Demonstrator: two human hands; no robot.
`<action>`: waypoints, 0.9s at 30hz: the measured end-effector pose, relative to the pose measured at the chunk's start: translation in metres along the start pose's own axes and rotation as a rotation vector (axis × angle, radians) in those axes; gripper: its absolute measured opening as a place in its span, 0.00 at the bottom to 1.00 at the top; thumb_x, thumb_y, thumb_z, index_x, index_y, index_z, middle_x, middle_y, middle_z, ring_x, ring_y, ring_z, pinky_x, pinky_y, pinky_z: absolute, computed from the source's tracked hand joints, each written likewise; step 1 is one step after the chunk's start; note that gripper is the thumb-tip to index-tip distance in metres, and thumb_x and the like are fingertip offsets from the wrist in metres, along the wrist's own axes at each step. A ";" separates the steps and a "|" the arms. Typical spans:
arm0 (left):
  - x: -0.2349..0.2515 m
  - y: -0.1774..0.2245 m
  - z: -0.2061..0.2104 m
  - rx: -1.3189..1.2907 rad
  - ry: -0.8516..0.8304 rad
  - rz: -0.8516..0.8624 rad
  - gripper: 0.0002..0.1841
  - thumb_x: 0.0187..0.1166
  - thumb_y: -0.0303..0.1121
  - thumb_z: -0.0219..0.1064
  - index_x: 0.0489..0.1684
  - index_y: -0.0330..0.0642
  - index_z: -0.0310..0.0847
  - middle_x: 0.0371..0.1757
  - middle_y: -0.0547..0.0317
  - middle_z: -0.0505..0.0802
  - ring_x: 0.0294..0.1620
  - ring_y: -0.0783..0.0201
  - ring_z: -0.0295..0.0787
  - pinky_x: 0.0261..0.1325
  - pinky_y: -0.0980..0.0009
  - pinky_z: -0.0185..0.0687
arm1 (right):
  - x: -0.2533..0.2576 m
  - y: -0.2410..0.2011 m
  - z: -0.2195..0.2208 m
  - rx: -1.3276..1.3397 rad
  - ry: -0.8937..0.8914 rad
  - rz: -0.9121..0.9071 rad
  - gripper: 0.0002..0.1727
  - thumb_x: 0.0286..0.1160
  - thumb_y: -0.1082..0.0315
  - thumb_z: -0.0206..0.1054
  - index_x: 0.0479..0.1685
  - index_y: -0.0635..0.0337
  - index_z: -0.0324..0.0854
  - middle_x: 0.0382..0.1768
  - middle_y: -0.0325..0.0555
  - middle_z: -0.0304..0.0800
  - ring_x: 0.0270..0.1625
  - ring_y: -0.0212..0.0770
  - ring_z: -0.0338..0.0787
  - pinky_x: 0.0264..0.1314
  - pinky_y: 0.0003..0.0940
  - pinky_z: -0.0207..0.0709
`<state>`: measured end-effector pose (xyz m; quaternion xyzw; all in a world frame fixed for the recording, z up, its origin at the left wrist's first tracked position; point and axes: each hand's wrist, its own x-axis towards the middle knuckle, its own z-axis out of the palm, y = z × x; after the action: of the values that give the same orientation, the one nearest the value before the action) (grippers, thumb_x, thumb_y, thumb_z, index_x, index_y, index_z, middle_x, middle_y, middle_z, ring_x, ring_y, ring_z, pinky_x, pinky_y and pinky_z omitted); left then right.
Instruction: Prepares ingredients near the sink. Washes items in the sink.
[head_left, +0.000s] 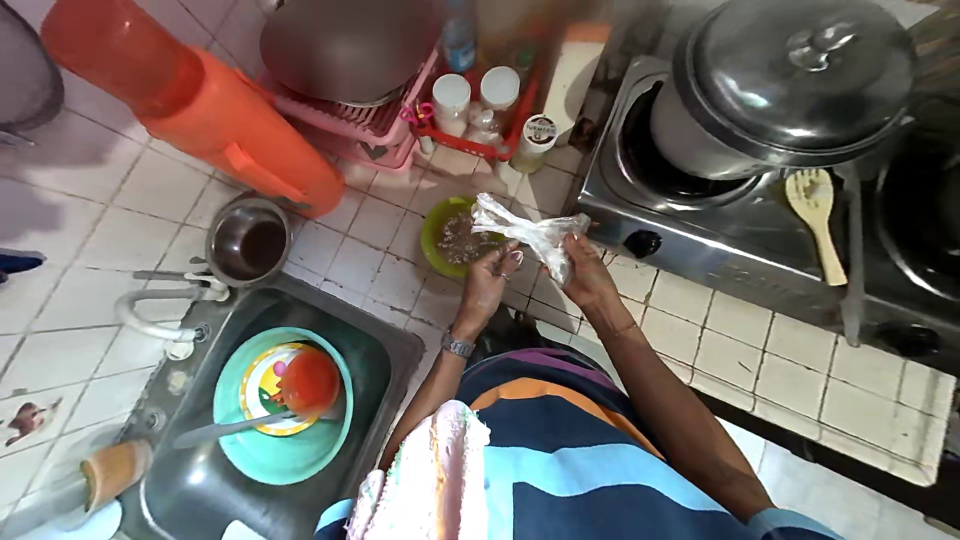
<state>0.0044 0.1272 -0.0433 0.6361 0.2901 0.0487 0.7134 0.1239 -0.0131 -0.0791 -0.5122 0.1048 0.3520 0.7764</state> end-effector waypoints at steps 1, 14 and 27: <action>0.001 0.004 0.006 0.000 0.038 0.032 0.15 0.89 0.33 0.60 0.61 0.30 0.84 0.53 0.47 0.94 0.51 0.61 0.92 0.59 0.61 0.88 | -0.003 0.002 0.001 0.023 0.000 0.006 0.12 0.96 0.61 0.45 0.65 0.48 0.71 0.43 0.40 0.90 0.40 0.37 0.92 0.41 0.38 0.90; 0.001 0.013 0.044 0.175 0.146 0.394 0.09 0.77 0.29 0.73 0.47 0.31 0.90 0.36 0.55 0.95 0.31 0.74 0.91 0.40 0.74 0.90 | -0.016 0.022 -0.031 0.109 -0.024 -0.045 0.10 0.93 0.71 0.48 0.54 0.57 0.76 0.41 0.42 0.91 0.42 0.37 0.92 0.51 0.38 0.89; 0.005 -0.001 0.044 0.321 0.028 0.387 0.09 0.80 0.30 0.70 0.40 0.32 0.92 0.56 0.47 0.91 0.49 0.67 0.90 0.53 0.70 0.87 | -0.065 -0.049 -0.035 -0.775 0.051 -0.501 0.18 0.79 0.71 0.67 0.66 0.66 0.81 0.41 0.44 0.89 0.34 0.31 0.88 0.41 0.30 0.87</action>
<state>0.0289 0.0900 -0.0450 0.7841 0.1771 0.1465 0.5765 0.1152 -0.0835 -0.0256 -0.7827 -0.1425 0.1541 0.5859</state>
